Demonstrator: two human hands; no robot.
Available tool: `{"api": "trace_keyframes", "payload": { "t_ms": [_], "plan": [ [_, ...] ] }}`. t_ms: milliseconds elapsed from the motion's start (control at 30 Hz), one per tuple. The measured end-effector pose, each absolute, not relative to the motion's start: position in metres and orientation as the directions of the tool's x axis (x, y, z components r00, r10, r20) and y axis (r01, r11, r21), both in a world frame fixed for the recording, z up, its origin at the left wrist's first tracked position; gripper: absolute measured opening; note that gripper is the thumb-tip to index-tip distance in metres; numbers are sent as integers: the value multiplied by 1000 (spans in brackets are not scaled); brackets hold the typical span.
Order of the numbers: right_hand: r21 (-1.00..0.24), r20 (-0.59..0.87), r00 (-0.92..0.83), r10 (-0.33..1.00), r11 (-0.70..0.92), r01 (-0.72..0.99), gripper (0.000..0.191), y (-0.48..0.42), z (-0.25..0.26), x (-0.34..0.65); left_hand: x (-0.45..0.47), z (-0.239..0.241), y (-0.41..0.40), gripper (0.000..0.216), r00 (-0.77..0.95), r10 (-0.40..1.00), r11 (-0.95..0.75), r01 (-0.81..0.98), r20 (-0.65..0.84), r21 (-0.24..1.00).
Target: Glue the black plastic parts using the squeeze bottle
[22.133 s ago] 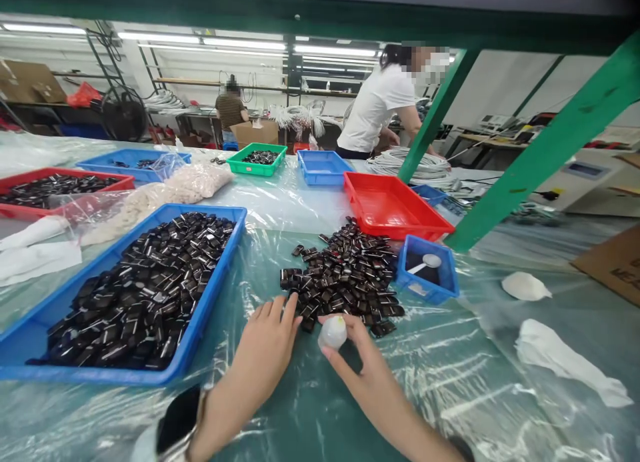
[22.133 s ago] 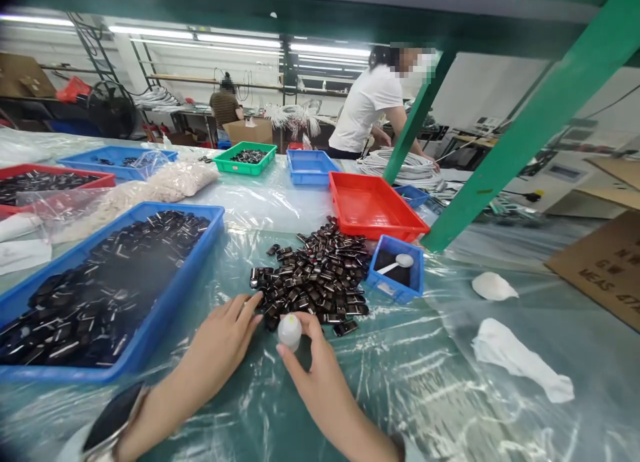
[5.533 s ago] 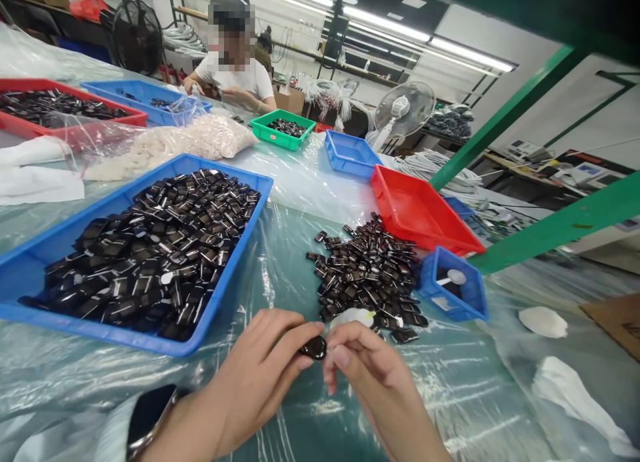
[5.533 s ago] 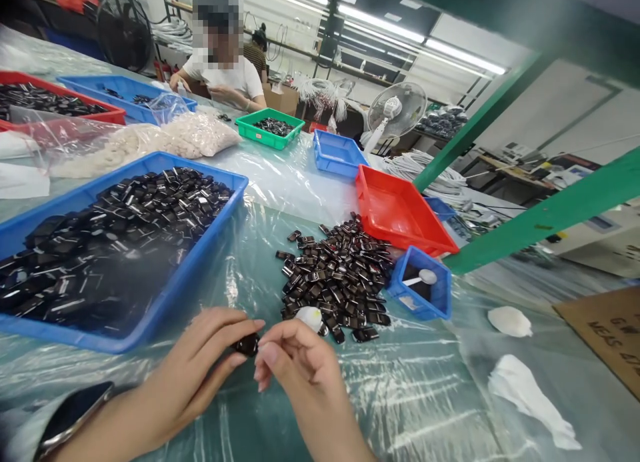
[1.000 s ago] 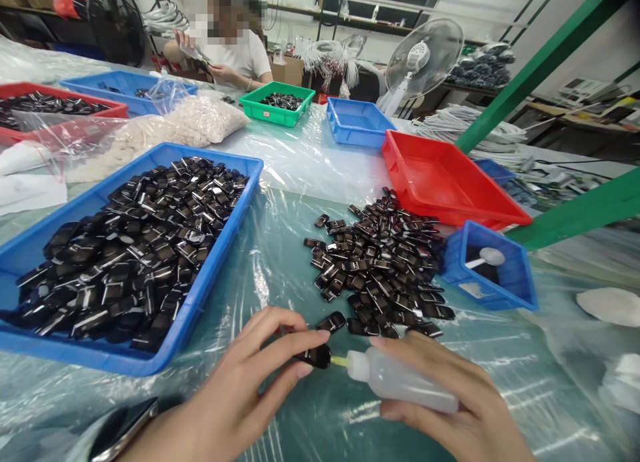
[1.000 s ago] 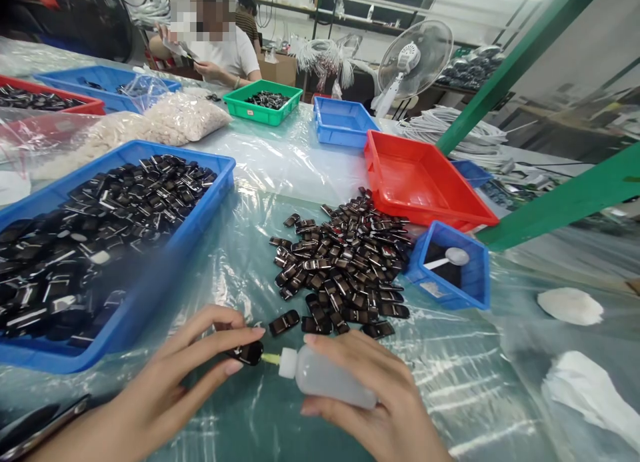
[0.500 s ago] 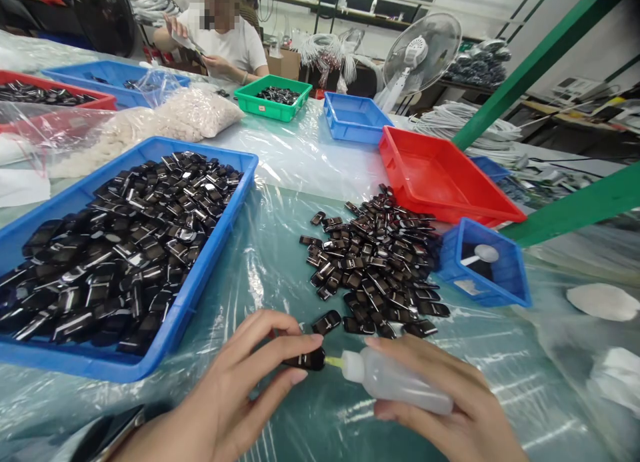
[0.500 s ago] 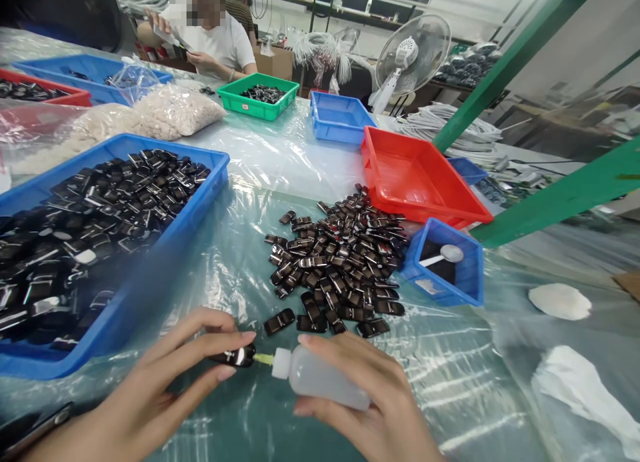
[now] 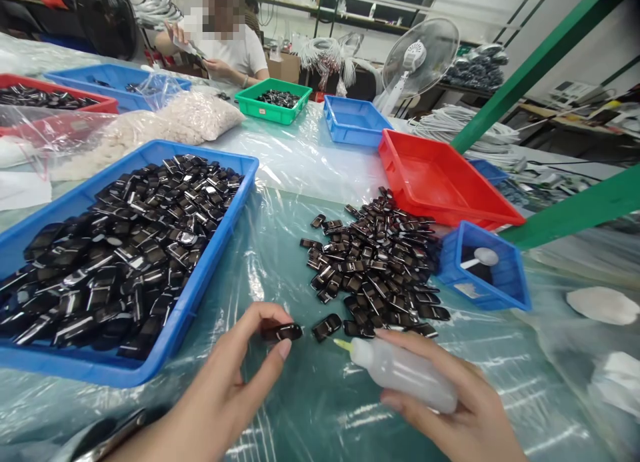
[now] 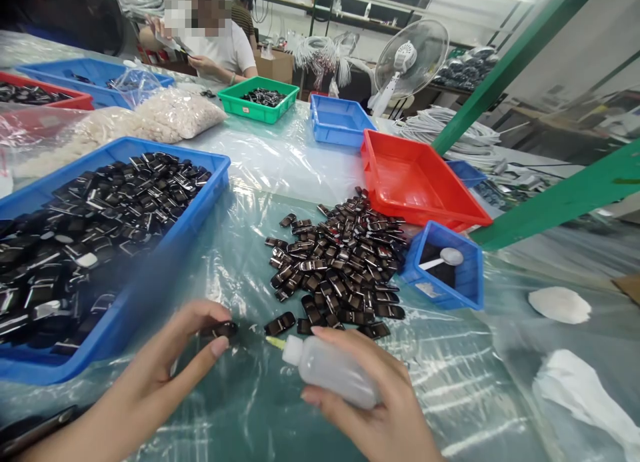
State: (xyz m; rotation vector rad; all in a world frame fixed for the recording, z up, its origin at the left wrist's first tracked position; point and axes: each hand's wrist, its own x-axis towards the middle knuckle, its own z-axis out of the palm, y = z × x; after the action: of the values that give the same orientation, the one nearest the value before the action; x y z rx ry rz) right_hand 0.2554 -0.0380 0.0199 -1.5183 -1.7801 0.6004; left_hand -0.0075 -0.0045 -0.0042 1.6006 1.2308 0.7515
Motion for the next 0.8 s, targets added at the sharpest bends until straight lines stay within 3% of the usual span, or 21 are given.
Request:
{"api": "trace_keyframes", "payload": {
  "t_ms": [200,533,667,800],
  "plan": [
    [-870,31,-12,999,33,493,34,-35,5,253,-6,-2,-1,24,357,918,55,311,-170,949],
    [-918,-50,28,998,-57,392,27,-35,-6,222,-2,3,0,19,339,934,67,140,-111,988],
    [-864,79,14,997,62,500,28,-33,-11,228,-1,10,-6,23,298,942,109,171,-156,979],
    [-758,244,-62,968,231,610,37,-35,-11,236,-4,12,-8,27,320,946,-3,196,-61,981]
  ]
}}
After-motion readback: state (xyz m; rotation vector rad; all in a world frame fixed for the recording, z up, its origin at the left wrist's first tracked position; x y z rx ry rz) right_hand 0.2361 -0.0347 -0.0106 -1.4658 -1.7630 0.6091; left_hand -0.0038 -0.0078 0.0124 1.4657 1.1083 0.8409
